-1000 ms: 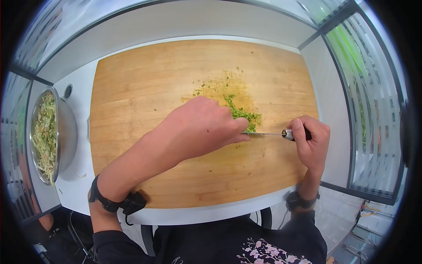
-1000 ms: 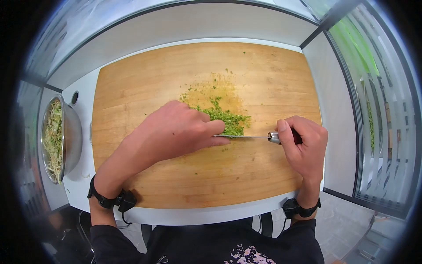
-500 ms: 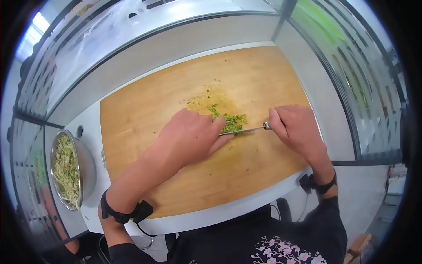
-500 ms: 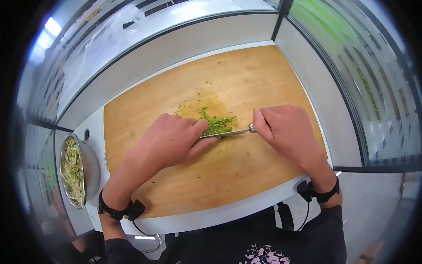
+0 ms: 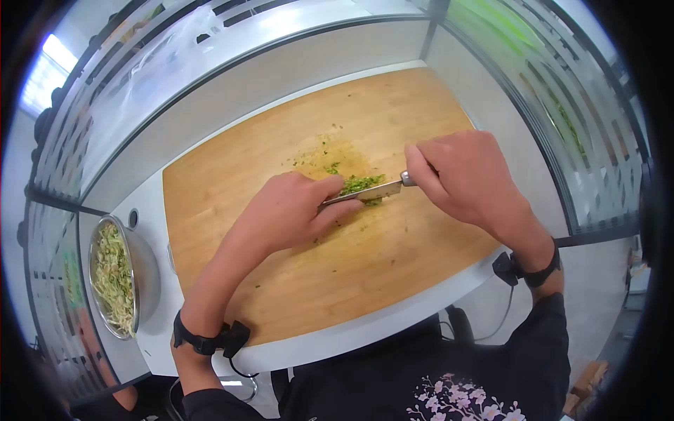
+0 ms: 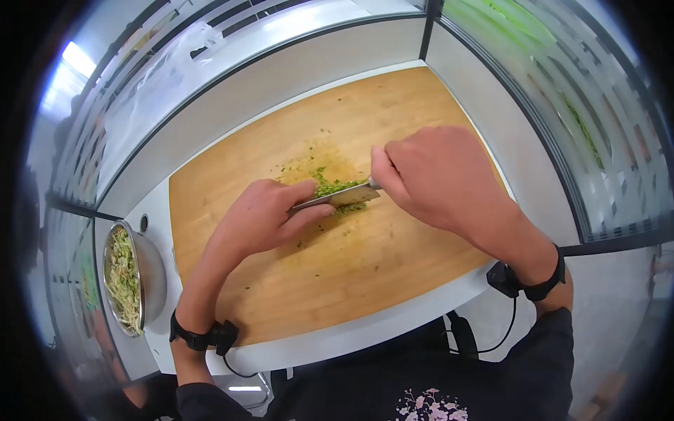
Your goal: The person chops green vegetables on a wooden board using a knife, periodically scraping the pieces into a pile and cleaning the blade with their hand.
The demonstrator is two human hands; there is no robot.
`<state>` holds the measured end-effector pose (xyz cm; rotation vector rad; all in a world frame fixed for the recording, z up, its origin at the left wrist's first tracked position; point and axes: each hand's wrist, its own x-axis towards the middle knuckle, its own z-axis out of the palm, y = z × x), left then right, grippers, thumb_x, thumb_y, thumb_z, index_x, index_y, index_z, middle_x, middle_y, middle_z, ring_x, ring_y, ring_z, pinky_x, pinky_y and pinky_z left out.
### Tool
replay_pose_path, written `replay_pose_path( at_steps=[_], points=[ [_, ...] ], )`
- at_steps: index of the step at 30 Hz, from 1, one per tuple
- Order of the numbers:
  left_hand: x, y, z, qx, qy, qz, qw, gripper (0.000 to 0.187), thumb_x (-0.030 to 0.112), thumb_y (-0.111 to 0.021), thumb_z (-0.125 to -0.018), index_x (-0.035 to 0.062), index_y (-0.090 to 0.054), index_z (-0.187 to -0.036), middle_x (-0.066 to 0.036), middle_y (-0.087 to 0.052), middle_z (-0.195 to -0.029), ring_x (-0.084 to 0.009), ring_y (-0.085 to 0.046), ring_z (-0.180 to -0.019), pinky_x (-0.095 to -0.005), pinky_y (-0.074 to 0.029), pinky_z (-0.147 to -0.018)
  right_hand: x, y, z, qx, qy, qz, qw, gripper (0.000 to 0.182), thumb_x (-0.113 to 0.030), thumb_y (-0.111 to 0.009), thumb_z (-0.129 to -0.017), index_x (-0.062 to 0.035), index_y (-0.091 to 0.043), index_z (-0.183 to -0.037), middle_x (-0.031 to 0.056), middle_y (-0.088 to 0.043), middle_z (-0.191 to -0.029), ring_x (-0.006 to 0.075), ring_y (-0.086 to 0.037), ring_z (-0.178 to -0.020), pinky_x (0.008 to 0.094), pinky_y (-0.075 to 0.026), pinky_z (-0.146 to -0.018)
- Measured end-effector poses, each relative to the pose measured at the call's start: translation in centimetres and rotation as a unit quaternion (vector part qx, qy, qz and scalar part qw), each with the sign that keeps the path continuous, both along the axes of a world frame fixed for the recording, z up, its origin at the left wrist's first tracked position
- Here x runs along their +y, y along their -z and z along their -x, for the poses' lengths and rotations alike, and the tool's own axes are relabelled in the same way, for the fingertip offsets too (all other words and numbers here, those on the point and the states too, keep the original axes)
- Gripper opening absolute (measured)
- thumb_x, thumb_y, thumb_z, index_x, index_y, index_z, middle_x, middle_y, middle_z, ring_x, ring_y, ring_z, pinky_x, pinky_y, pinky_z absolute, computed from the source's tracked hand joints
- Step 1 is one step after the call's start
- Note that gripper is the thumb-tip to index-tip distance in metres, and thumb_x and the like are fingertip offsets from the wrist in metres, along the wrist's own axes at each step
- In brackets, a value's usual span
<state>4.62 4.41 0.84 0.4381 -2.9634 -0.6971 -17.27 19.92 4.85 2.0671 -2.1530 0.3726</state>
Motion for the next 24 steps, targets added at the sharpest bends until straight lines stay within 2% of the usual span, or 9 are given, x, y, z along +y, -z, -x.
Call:
replay_pose_path(
  at_steps=[2, 4, 7, 11, 12, 14, 16, 19, 24],
  points=[
    [0.2, -0.1, -0.3, 0.008, -0.008, -0.007, 1.000, 0.045, 0.043, -0.068, -0.101, 0.0055, -0.056, -0.080, -0.018, -0.056, -0.061, -0.0412, -0.057, -0.060, -0.0492, -0.044, -0.059, 0.2, -0.3, 0.0, 0.008, -0.002, -0.002, 1.000, 0.034, -0.018, -0.057, -0.098, -0.0048, -0.060, -0.066, 0.0145, -0.060, -0.060, 0.0383, -0.058, -0.055, 0.0476, -0.044, -0.054],
    [0.2, 0.1, 0.0, 0.000, 0.006, 0.017, 1.000, 0.044, 0.046, -0.064, -0.102, 0.0060, -0.063, -0.084, -0.018, -0.061, -0.064, -0.0397, -0.061, -0.062, -0.0494, -0.047, -0.061, 0.1, 0.2, 0.0, 0.010, -0.004, -0.002, 1.000, 0.034, -0.018, -0.057, -0.098, -0.0050, -0.061, -0.066, 0.0146, -0.060, -0.060, 0.0388, -0.058, -0.055, 0.0480, -0.044, -0.054],
    [0.2, 0.0, 1.1, -0.038, 0.023, 0.055, 0.997, 0.042, 0.044, -0.064, -0.102, 0.0057, -0.069, -0.087, -0.017, -0.065, -0.067, -0.0389, -0.065, -0.066, -0.0493, -0.051, -0.064, 0.1, 4.7, 2.2, -0.002, -0.008, 0.004, 1.000, 0.038, -0.019, -0.054, -0.101, -0.0041, -0.061, -0.067, 0.0150, -0.060, -0.060, 0.0395, -0.057, -0.054, 0.0480, -0.044, -0.054],
    [0.1, -1.9, 3.1, -0.042, 0.054, 0.073, 0.995, 0.039, 0.040, -0.065, -0.101, 0.0047, -0.074, -0.088, -0.018, -0.068, -0.071, -0.0390, -0.068, -0.072, -0.0486, -0.055, -0.069, 0.6, 7.4, 3.9, -0.124, 0.016, 0.046, 0.991, 0.038, -0.016, -0.052, -0.099, -0.0023, -0.061, -0.064, 0.0179, -0.058, -0.058, 0.0394, -0.057, -0.051, 0.0495, -0.043, -0.052],
    [0.0, -1.6, 3.3, -0.033, 0.068, 0.096, 0.993, 0.044, 0.045, -0.060, -0.105, 0.0069, -0.068, -0.085, -0.017, -0.062, -0.066, -0.0398, -0.064, -0.067, -0.0496, -0.051, -0.064, 0.6, 7.7, 3.9, -0.144, 0.022, 0.054, 0.988, 0.039, -0.015, -0.052, -0.099, -0.0019, -0.061, -0.064, 0.0177, -0.057, -0.057, 0.0394, -0.056, -0.050, 0.0495, -0.043, -0.051],
    [0.1, -1.5, 3.1, -0.044, 0.064, 0.088, 0.993, 0.043, 0.045, -0.060, -0.105, 0.0076, -0.067, -0.085, -0.017, -0.062, -0.065, -0.0393, -0.063, -0.065, -0.0494, -0.050, -0.063, 0.4, 8.0, 4.0, -0.158, 0.024, 0.062, 0.985, 0.039, -0.016, -0.052, -0.099, -0.0018, -0.062, -0.065, 0.0172, -0.058, -0.057, 0.0389, -0.056, -0.049, 0.0491, -0.043, -0.051],
    [-0.1, -0.9, 2.7, -0.040, 0.057, 0.074, 0.995, 0.042, 0.044, -0.061, -0.104, 0.0077, -0.068, -0.085, -0.017, -0.063, -0.065, -0.0382, -0.064, -0.065, -0.0492, -0.051, -0.062, 0.4, 6.8, 3.1, -0.144, 0.026, 0.061, 0.987, 0.038, -0.016, -0.054, -0.099, -0.0026, -0.063, -0.065, 0.0168, -0.058, -0.057, 0.0380, -0.056, -0.050, 0.0483, -0.043, -0.051],
    [-0.8, 0.9, 0.8, -0.003, 0.034, 0.058, 0.998, 0.041, 0.044, -0.062, -0.104, 0.0084, -0.069, -0.085, -0.015, -0.063, -0.064, -0.0365, -0.064, -0.063, -0.0481, -0.050, -0.060, -0.5, 3.4, 1.1, -0.033, 0.010, 0.048, 0.998, 0.038, -0.017, -0.056, -0.099, -0.0037, -0.065, -0.065, 0.0162, -0.060, -0.058, 0.0362, -0.057, -0.051, 0.0474, -0.044, -0.052],
    [-0.5, 1.1, -0.4, 0.047, 0.020, 0.068, 0.996, 0.042, 0.047, -0.060, -0.105, 0.0107, -0.065, -0.084, -0.012, -0.060, -0.060, -0.0344, -0.061, -0.059, -0.0454, -0.047, -0.054, -0.7, 0.8, 0.0, -0.025, 0.018, 0.015, 0.999, 0.038, -0.018, -0.054, -0.100, -0.0033, -0.063, -0.065, 0.0153, -0.061, -0.060, 0.0369, -0.058, -0.053, 0.0469, -0.045, -0.054]
  ],
)
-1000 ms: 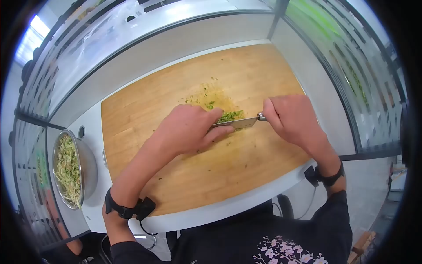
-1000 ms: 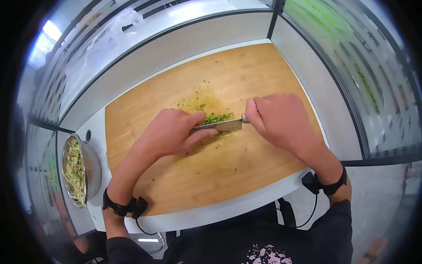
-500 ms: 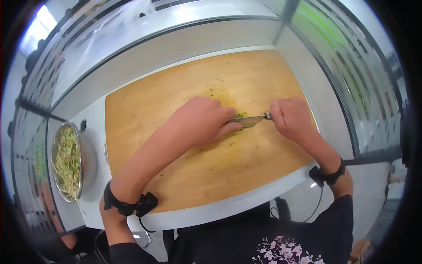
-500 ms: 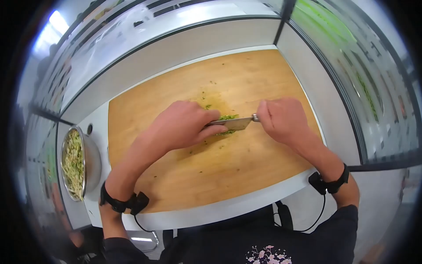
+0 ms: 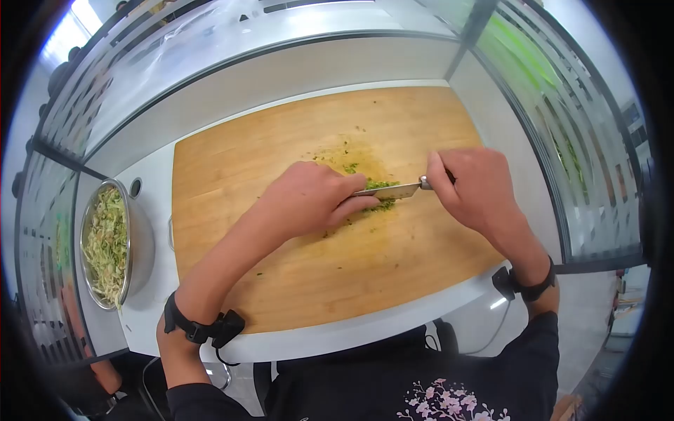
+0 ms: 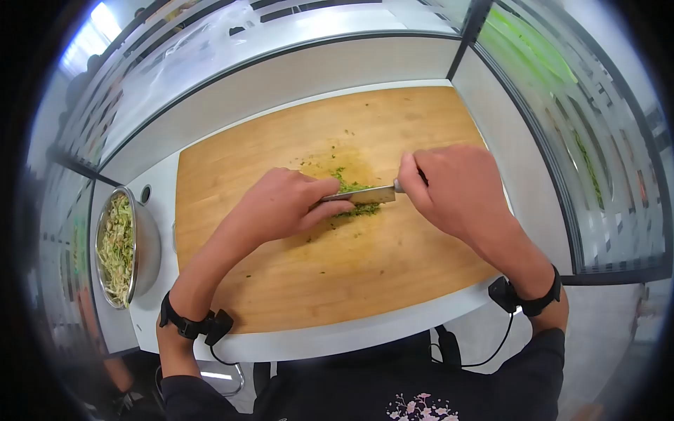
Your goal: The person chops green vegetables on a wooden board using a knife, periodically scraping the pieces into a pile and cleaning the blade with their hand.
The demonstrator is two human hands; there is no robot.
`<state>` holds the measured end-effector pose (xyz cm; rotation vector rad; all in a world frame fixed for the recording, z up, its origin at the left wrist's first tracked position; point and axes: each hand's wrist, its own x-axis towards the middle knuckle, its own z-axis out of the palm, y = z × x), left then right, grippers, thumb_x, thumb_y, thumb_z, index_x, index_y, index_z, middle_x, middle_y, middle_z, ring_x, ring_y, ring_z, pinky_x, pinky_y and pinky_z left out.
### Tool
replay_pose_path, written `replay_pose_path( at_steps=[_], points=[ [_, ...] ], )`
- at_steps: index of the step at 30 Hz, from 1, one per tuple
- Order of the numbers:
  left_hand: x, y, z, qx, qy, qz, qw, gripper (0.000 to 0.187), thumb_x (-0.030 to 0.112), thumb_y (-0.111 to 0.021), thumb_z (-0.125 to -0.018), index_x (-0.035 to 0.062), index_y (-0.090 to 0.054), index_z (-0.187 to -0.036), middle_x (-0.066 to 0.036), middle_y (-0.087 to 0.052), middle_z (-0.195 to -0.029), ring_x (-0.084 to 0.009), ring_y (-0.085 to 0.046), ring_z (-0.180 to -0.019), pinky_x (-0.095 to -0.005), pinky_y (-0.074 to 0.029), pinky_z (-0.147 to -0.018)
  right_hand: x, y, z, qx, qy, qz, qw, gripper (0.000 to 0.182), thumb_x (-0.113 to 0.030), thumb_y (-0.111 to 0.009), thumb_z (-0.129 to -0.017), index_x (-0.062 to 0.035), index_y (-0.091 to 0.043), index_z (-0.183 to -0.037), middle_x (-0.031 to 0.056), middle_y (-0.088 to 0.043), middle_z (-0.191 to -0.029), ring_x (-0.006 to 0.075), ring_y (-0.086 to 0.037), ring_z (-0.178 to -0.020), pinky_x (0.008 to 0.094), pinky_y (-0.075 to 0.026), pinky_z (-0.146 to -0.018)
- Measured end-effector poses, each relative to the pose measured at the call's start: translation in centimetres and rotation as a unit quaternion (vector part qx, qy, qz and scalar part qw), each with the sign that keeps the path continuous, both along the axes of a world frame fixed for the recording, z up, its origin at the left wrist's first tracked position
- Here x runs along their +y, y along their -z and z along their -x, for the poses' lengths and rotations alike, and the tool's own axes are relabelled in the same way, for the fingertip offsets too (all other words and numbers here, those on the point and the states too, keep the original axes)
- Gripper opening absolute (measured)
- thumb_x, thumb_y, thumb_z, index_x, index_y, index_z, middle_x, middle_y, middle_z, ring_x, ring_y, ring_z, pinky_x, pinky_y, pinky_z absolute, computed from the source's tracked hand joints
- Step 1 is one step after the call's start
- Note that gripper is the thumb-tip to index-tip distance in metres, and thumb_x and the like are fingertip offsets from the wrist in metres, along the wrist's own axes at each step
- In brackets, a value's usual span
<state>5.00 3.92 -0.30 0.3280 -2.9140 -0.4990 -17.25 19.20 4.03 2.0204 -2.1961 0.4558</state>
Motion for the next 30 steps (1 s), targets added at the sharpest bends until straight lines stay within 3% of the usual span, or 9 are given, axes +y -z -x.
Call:
replay_pose_path(
  at_steps=[4, 8, 12, 16, 19, 22, 25, 28, 30],
  points=[
    [0.4, 0.1, 1.5, -0.036, 0.027, 0.045, 0.998, 0.041, 0.045, -0.061, -0.105, 0.0102, -0.067, -0.085, -0.013, -0.062, -0.063, -0.0353, -0.063, -0.061, -0.0466, -0.048, -0.057, 0.4, 4.6, 2.2, -0.019, -0.014, 0.033, 0.999, 0.040, -0.018, -0.053, -0.100, -0.0034, -0.062, -0.063, 0.0163, -0.061, -0.059, 0.0378, -0.058, -0.053, 0.0476, -0.045, -0.054],
    [0.2, -1.9, 3.4, -0.071, 0.059, 0.065, 0.994, 0.039, 0.044, -0.061, -0.104, 0.0103, -0.069, -0.087, -0.015, -0.063, -0.066, -0.0376, -0.064, -0.063, -0.0476, -0.049, -0.060, 1.2, 6.4, 3.4, -0.118, 0.019, 0.024, 0.993, 0.042, -0.018, -0.052, -0.101, -0.0035, -0.059, -0.062, 0.0157, -0.060, -0.058, 0.0379, -0.057, -0.053, 0.0477, -0.045, -0.053],
    [-0.5, -0.4, 2.5, -0.051, 0.046, -0.016, 0.998, 0.038, 0.044, -0.062, -0.104, 0.0102, -0.069, -0.087, -0.014, -0.063, -0.065, -0.0371, -0.063, -0.063, -0.0473, -0.049, -0.059, 0.7, 4.5, 1.9, -0.057, 0.015, 0.045, 0.997, 0.042, -0.020, -0.054, -0.101, -0.0031, -0.060, -0.063, 0.0157, -0.059, -0.058, 0.0376, -0.058, -0.053, 0.0471, -0.045, -0.053],
    [-1.0, 0.1, 1.3, -0.036, 0.031, -0.016, 0.999, 0.042, 0.047, -0.058, -0.105, 0.0102, -0.068, -0.086, -0.014, -0.062, -0.064, -0.0360, -0.063, -0.062, -0.0477, -0.049, -0.059, 0.0, 0.2, 0.3, -0.022, 0.009, 0.007, 1.000, 0.041, -0.021, -0.056, -0.100, -0.0028, -0.062, -0.064, 0.0160, -0.059, -0.059, 0.0371, -0.058, -0.054, 0.0470, -0.045, -0.053],
    [-1.0, -0.5, 1.2, -0.055, 0.024, -0.029, 0.998, 0.046, 0.048, -0.056, -0.106, 0.0095, -0.069, -0.086, -0.014, -0.064, -0.065, -0.0363, -0.064, -0.065, -0.0486, -0.051, -0.062, -0.2, 0.3, 0.2, -0.009, 0.015, 0.017, 1.000, 0.041, -0.020, -0.054, -0.100, -0.0028, -0.063, -0.064, 0.0158, -0.059, -0.059, 0.0373, -0.058, -0.054, 0.0474, -0.045, -0.053],
    [-1.0, -0.1, 2.2, -0.052, 0.039, 0.021, 0.998, 0.041, 0.046, -0.060, -0.105, 0.0094, -0.069, -0.087, -0.015, -0.063, -0.065, -0.0367, -0.063, -0.064, -0.0481, -0.048, -0.059, 0.0, 5.1, 2.6, -0.013, 0.008, 0.043, 0.999, 0.042, -0.019, -0.051, -0.101, -0.0023, -0.062, -0.064, 0.0160, -0.059, -0.058, 0.0373, -0.058, -0.053, 0.0473, -0.044, -0.053],
    [-0.3, -1.8, 4.0, -0.071, 0.058, 0.052, 0.994, 0.041, 0.045, -0.060, -0.105, 0.0089, -0.072, -0.089, -0.017, -0.066, -0.070, -0.0377, -0.064, -0.069, -0.0495, -0.050, -0.063, 0.5, 7.5, 4.7, -0.140, 0.016, 0.036, 0.989, 0.046, -0.022, -0.048, -0.105, -0.0006, -0.057, -0.065, 0.0167, -0.057, -0.058, 0.0373, -0.055, -0.052, 0.0447, -0.041, -0.053],
    [0.5, -3.3, 4.8, -0.148, 0.035, 0.033, 0.988, 0.038, 0.043, -0.061, -0.104, 0.0097, -0.074, -0.091, -0.018, -0.067, -0.073, -0.0382, -0.065, -0.072, -0.0503, -0.051, -0.066, 0.6, 7.8, 4.5, -0.174, 0.021, 0.039, 0.984, 0.047, -0.021, -0.049, -0.106, -0.0008, -0.056, -0.064, 0.0160, -0.055, -0.057, 0.0359, -0.054, -0.050, 0.0442, -0.039, -0.052],
    [-0.7, -0.7, 3.5, -0.071, 0.041, -0.010, 0.997, 0.036, 0.042, -0.063, -0.104, 0.0100, -0.074, -0.090, -0.017, -0.067, -0.072, -0.0376, -0.065, -0.071, -0.0496, -0.050, -0.064, 0.2, 6.3, 3.4, -0.088, 0.016, 0.059, 0.994, 0.044, -0.020, -0.052, -0.103, -0.0020, -0.060, -0.064, 0.0155, -0.057, -0.058, 0.0358, -0.055, -0.051, 0.0451, -0.041, -0.051]
  ],
)
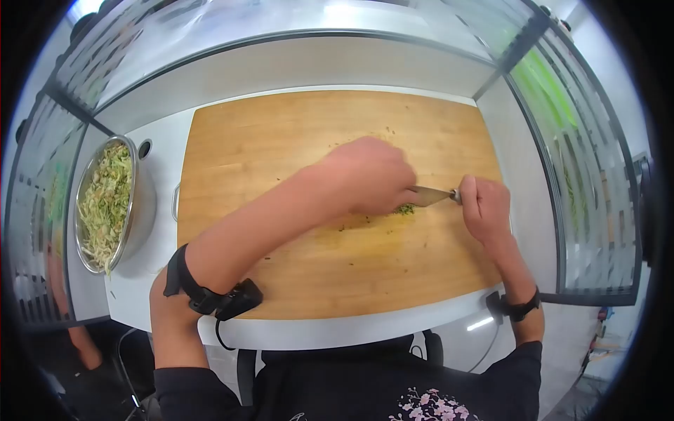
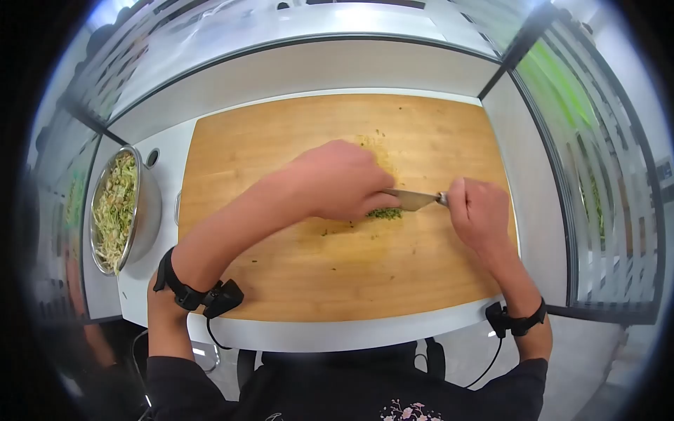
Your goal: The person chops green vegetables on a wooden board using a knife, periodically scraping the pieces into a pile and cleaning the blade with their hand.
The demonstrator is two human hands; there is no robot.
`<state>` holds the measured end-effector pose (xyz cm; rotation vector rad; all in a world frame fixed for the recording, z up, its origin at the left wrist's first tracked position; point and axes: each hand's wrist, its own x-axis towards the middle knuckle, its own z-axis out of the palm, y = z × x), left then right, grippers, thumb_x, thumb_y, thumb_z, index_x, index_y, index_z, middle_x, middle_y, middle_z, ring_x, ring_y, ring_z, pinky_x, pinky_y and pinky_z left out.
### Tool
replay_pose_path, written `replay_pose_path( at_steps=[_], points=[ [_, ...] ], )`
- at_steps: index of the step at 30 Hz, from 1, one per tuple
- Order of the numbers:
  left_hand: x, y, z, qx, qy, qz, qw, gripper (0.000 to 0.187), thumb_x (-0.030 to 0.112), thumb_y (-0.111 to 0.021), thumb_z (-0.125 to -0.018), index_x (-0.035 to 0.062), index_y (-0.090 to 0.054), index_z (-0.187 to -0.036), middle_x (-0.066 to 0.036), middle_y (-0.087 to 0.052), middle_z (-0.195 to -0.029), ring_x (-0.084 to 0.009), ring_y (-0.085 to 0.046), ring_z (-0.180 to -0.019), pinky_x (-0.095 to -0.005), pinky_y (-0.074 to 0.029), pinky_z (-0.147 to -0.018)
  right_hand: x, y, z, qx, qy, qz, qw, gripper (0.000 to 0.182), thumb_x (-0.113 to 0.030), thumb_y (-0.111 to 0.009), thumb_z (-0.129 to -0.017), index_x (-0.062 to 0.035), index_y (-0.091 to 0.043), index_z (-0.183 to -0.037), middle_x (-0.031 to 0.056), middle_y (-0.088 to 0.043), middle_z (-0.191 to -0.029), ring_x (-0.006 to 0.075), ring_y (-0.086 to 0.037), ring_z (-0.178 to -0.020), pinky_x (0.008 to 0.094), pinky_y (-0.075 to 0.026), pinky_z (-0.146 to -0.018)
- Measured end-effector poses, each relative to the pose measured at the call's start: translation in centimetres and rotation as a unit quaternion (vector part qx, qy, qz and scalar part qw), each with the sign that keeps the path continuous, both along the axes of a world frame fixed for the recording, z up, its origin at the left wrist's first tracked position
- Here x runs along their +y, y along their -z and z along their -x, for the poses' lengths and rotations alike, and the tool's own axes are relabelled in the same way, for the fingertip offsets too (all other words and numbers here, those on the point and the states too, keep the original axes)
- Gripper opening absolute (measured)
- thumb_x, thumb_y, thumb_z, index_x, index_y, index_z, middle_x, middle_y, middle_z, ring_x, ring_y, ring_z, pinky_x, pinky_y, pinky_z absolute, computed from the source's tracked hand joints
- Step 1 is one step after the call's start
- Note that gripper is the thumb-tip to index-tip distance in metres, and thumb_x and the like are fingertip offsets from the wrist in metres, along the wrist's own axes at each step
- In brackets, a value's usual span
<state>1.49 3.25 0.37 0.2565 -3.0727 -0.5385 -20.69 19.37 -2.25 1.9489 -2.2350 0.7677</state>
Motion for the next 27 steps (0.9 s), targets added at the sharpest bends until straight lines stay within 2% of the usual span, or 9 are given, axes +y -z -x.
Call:
replay_pose_path(
  at_steps=[4, 7, 10, 14, 16, 19, 22, 25, 27],
  points=[
    [-1.0, 0.0, -2.6, 0.023, -0.016, -0.030, 0.999, 0.038, 0.043, -0.062, -0.104, 0.0106, -0.072, -0.088, -0.014, -0.065, -0.069, -0.0366, -0.064, -0.068, -0.0484, -0.050, -0.062, -0.9, -6.2, -3.5, 0.083, -0.001, -0.019, 0.996, 0.040, -0.019, -0.056, -0.100, -0.0025, -0.062, -0.064, 0.0147, -0.059, -0.059, 0.0355, -0.057, -0.052, 0.0452, -0.043, -0.051],
    [-1.1, 0.2, -2.9, 0.043, -0.020, -0.046, 0.998, 0.039, 0.044, -0.061, -0.104, 0.0107, -0.071, -0.086, -0.013, -0.064, -0.066, -0.0357, -0.064, -0.066, -0.0478, -0.049, -0.061, -1.0, -7.2, -3.7, 0.088, -0.004, -0.041, 0.995, 0.041, -0.019, -0.054, -0.103, -0.0022, -0.058, -0.065, 0.0164, -0.057, -0.060, 0.0378, -0.054, -0.053, 0.0453, -0.040, -0.052],
    [-0.7, 0.8, -1.9, 0.034, -0.016, -0.006, 0.999, 0.039, 0.044, -0.060, -0.105, 0.0105, -0.071, -0.087, -0.014, -0.065, -0.068, -0.0364, -0.065, -0.068, -0.0483, -0.050, -0.062, -1.1, -3.1, -1.8, 0.067, -0.014, 0.004, 0.998, 0.042, -0.021, -0.053, -0.102, -0.0018, -0.060, -0.065, 0.0166, -0.057, -0.059, 0.0380, -0.057, -0.054, 0.0469, -0.043, -0.053],
    [-0.1, -1.3, 0.4, -0.025, 0.001, 0.037, 0.999, 0.039, 0.043, -0.059, -0.105, 0.0105, -0.072, -0.089, -0.015, -0.067, -0.072, -0.0382, -0.066, -0.071, -0.0490, -0.051, -0.065, -0.5, 0.8, 1.1, 0.004, 0.002, -0.022, 1.000, 0.044, -0.021, -0.051, -0.103, -0.0014, -0.058, -0.065, 0.0173, -0.056, -0.059, 0.0392, -0.057, -0.054, 0.0477, -0.043, -0.054],
    [-0.1, -1.4, 0.9, -0.051, 0.006, 0.039, 0.998, 0.040, 0.044, -0.058, -0.106, 0.0104, -0.072, -0.090, -0.015, -0.068, -0.073, -0.0390, -0.066, -0.072, -0.0493, -0.052, -0.067, -0.3, 0.8, 0.8, -0.020, 0.010, -0.027, 0.999, 0.044, -0.021, -0.052, -0.103, -0.0014, -0.058, -0.065, 0.0173, -0.057, -0.059, 0.0389, -0.057, -0.054, 0.0473, -0.043, -0.054],
    [-0.6, 0.1, -1.1, 0.003, -0.005, -0.018, 1.000, 0.039, 0.042, -0.057, -0.106, 0.0104, -0.076, -0.095, -0.014, -0.070, -0.074, -0.0378, -0.068, -0.074, -0.0484, -0.055, -0.067, -0.5, -1.7, -1.1, 0.070, 0.012, 0.001, 0.997, 0.042, -0.022, -0.056, -0.102, -0.0024, -0.059, -0.065, 0.0157, -0.057, -0.059, 0.0363, -0.057, -0.052, 0.0452, -0.043, -0.052],
    [-0.9, 0.2, -2.5, 0.022, -0.022, 0.004, 1.000, 0.038, 0.043, -0.057, -0.106, 0.0109, -0.074, -0.094, -0.014, -0.068, -0.070, -0.0368, -0.067, -0.069, -0.0484, -0.052, -0.063, -1.3, -5.8, -3.1, 0.093, 0.000, -0.002, 0.996, 0.040, -0.022, -0.060, -0.100, -0.0037, -0.061, -0.065, 0.0137, -0.058, -0.058, 0.0345, -0.057, -0.051, 0.0445, -0.043, -0.051],
    [-0.8, 0.3, -3.1, 0.074, -0.036, -0.044, 0.996, 0.037, 0.042, -0.061, -0.104, 0.0107, -0.070, -0.087, -0.014, -0.061, -0.062, -0.0374, -0.062, -0.061, -0.0478, -0.048, -0.059, -1.5, -7.6, -3.9, 0.106, 0.011, -0.024, 0.994, 0.039, -0.023, -0.062, -0.098, -0.0044, -0.063, -0.064, 0.0125, -0.059, -0.058, 0.0340, -0.058, -0.052, 0.0446, -0.044, -0.051],
    [-0.4, 1.0, -2.8, 0.075, -0.039, -0.011, 0.996, 0.037, 0.042, -0.061, -0.104, 0.0103, -0.070, -0.087, -0.014, -0.062, -0.064, -0.0378, -0.063, -0.061, -0.0478, -0.049, -0.060, -1.6, -6.4, -3.5, 0.102, 0.012, -0.036, 0.994, 0.041, -0.023, -0.057, -0.100, -0.0032, -0.062, -0.064, 0.0153, -0.059, -0.059, 0.0372, -0.058, -0.053, 0.0472, -0.045, -0.054]
  ],
)
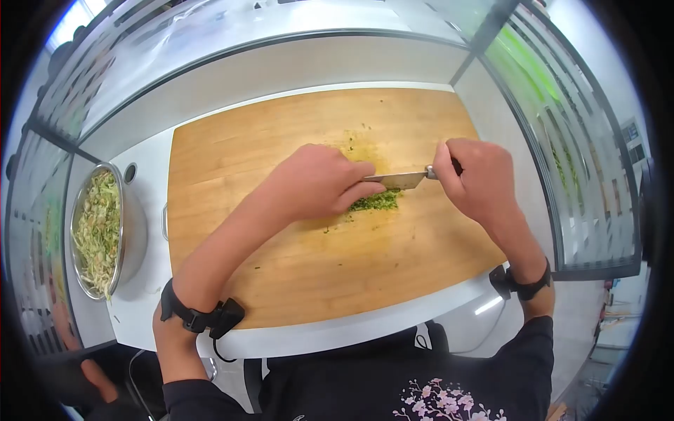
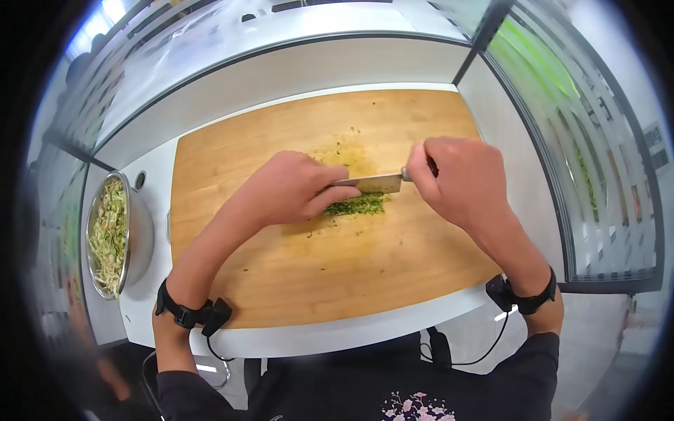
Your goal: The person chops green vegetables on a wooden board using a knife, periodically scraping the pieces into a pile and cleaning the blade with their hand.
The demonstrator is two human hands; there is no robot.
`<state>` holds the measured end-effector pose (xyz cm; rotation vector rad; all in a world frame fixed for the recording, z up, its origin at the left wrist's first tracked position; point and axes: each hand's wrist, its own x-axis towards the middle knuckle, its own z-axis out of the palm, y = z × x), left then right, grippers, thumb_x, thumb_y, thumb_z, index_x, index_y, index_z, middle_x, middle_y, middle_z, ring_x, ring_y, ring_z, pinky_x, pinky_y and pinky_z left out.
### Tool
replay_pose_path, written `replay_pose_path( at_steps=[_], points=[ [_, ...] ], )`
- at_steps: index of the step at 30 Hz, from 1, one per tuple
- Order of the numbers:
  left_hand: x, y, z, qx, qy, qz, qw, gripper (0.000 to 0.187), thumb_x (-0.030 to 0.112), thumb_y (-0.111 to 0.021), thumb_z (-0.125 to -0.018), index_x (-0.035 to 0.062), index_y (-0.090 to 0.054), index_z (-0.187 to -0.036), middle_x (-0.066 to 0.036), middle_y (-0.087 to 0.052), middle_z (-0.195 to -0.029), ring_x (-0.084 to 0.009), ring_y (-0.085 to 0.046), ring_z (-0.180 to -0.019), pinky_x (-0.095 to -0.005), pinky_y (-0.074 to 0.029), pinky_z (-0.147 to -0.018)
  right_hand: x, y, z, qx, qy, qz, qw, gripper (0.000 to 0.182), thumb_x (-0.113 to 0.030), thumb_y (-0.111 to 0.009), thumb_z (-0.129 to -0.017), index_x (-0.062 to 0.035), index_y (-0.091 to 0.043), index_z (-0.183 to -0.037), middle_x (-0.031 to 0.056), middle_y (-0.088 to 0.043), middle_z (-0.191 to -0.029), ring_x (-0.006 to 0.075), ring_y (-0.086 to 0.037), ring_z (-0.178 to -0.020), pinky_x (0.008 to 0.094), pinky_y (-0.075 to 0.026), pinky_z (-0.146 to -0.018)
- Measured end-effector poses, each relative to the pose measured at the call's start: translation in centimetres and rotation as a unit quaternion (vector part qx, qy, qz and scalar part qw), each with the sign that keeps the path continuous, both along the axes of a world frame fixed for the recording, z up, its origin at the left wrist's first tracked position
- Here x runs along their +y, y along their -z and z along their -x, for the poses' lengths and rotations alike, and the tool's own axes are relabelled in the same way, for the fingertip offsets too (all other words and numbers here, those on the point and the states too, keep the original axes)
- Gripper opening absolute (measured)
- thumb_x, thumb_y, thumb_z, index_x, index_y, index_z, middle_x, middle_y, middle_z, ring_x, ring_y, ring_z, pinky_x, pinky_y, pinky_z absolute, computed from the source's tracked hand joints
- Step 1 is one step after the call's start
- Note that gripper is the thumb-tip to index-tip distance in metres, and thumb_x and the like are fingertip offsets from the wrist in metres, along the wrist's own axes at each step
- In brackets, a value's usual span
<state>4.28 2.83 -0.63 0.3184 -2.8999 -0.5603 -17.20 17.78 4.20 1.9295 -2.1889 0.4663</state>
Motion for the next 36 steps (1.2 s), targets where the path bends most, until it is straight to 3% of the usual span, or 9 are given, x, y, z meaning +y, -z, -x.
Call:
replay_pose_path(
  at_steps=[3, 7, 10, 18, 23, 27, 29, 32, 36],
  points=[
    [0.8, -0.9, 1.5, -0.046, 0.016, 0.067, 0.997, 0.041, 0.043, -0.059, -0.105, 0.0089, -0.072, -0.086, -0.013, -0.066, -0.067, -0.0372, -0.066, -0.066, -0.0476, -0.052, -0.063, 0.4, 5.4, 3.4, -0.026, -0.016, -0.009, 1.000, 0.043, -0.022, -0.053, -0.101, -0.0022, -0.062, -0.064, 0.0183, -0.059, -0.060, 0.0396, -0.058, -0.055, 0.0496, -0.045, -0.056],
    [0.7, -3.0, 3.3, -0.119, 0.035, 0.078, 0.989, 0.038, 0.041, -0.060, -0.105, 0.0085, -0.072, -0.089, -0.013, -0.068, -0.069, -0.0395, -0.066, -0.068, -0.0483, -0.054, -0.068, 1.1, 6.6, 4.3, -0.108, -0.006, -0.044, 0.993, 0.043, -0.021, -0.050, -0.101, -0.0016, -0.062, -0.064, 0.0209, -0.059, -0.061, 0.0411, -0.059, -0.056, 0.0512, -0.045, -0.058],
    [0.0, -2.3, 2.7, -0.102, 0.007, 0.003, 0.995, 0.039, 0.042, -0.061, -0.105, 0.0086, -0.072, -0.088, -0.014, -0.066, -0.068, -0.0382, -0.065, -0.069, -0.0486, -0.052, -0.067, 0.3, 5.6, 3.9, -0.059, -0.006, -0.013, 0.998, 0.044, -0.022, -0.051, -0.101, -0.0024, -0.064, -0.063, 0.0201, -0.060, -0.060, 0.0403, -0.059, -0.057, 0.0508, -0.046, -0.058],
    [-2.0, -0.9, 0.2, -0.009, 0.013, -0.059, 0.998, 0.041, 0.044, -0.057, -0.106, 0.0095, -0.076, -0.093, -0.016, -0.070, -0.073, -0.0372, -0.067, -0.071, -0.0490, -0.053, -0.067, -1.8, -1.2, 0.5, 0.016, -0.020, -0.009, 1.000, 0.042, -0.021, -0.053, -0.102, -0.0029, -0.065, -0.066, 0.0168, -0.058, -0.058, 0.0371, -0.056, -0.051, 0.0464, -0.042, -0.053],
    [-0.7, -1.6, 2.5, -0.082, 0.014, 0.040, 0.996, 0.038, 0.042, -0.060, -0.104, 0.0087, -0.077, -0.095, -0.016, -0.071, -0.077, -0.0381, -0.068, -0.074, -0.0486, -0.054, -0.068, -1.0, 6.4, 4.7, -0.039, -0.022, 0.009, 0.999, 0.047, -0.023, -0.050, -0.102, -0.0036, -0.063, -0.062, 0.0183, -0.059, -0.060, 0.0380, -0.058, -0.054, 0.0498, -0.045, -0.057],
    [-0.4, -2.1, 3.8, -0.097, 0.021, 0.047, 0.994, 0.038, 0.042, -0.061, -0.104, 0.0087, -0.076, -0.092, -0.018, -0.068, -0.073, -0.0403, -0.066, -0.073, -0.0488, -0.053, -0.068, -0.5, 7.8, 5.2, -0.132, -0.015, 0.010, 0.991, 0.046, -0.021, -0.049, -0.103, -0.0030, -0.061, -0.062, 0.0190, -0.059, -0.061, 0.0385, -0.058, -0.054, 0.0502, -0.043, -0.055],
    [-0.7, -1.8, 3.5, -0.081, 0.020, 0.017, 0.996, 0.039, 0.042, -0.060, -0.105, 0.0090, -0.076, -0.091, -0.018, -0.068, -0.073, -0.0401, -0.066, -0.072, -0.0488, -0.053, -0.068, -0.4, 7.4, 5.0, -0.110, -0.010, 0.021, 0.994, 0.045, -0.020, -0.050, -0.102, -0.0034, -0.063, -0.063, 0.0178, -0.060, -0.060, 0.0380, -0.059, -0.054, 0.0493, -0.044, -0.054],
    [-1.9, -0.5, 1.2, -0.046, 0.008, -0.038, 0.998, 0.040, 0.043, -0.059, -0.105, 0.0093, -0.076, -0.091, -0.017, -0.069, -0.072, -0.0386, -0.066, -0.071, -0.0492, -0.053, -0.067, -1.4, 3.0, 2.0, 0.020, -0.019, 0.029, 0.999, 0.044, -0.020, -0.051, -0.102, -0.0033, -0.065, -0.065, 0.0158, -0.061, -0.060, 0.0369, -0.060, -0.054, 0.0475, -0.045, -0.054],
    [-2.0, -0.9, 0.2, -0.042, 0.002, -0.038, 0.998, 0.043, 0.046, -0.056, -0.106, 0.0097, -0.074, -0.090, -0.017, -0.069, -0.072, -0.0378, -0.067, -0.070, -0.0499, -0.053, -0.067, -1.5, -1.0, 0.3, 0.010, -0.001, -0.026, 1.000, 0.043, -0.021, -0.052, -0.101, -0.0038, -0.068, -0.066, 0.0150, -0.063, -0.061, 0.0370, -0.061, -0.056, 0.0472, -0.047, -0.055]
  ],
)
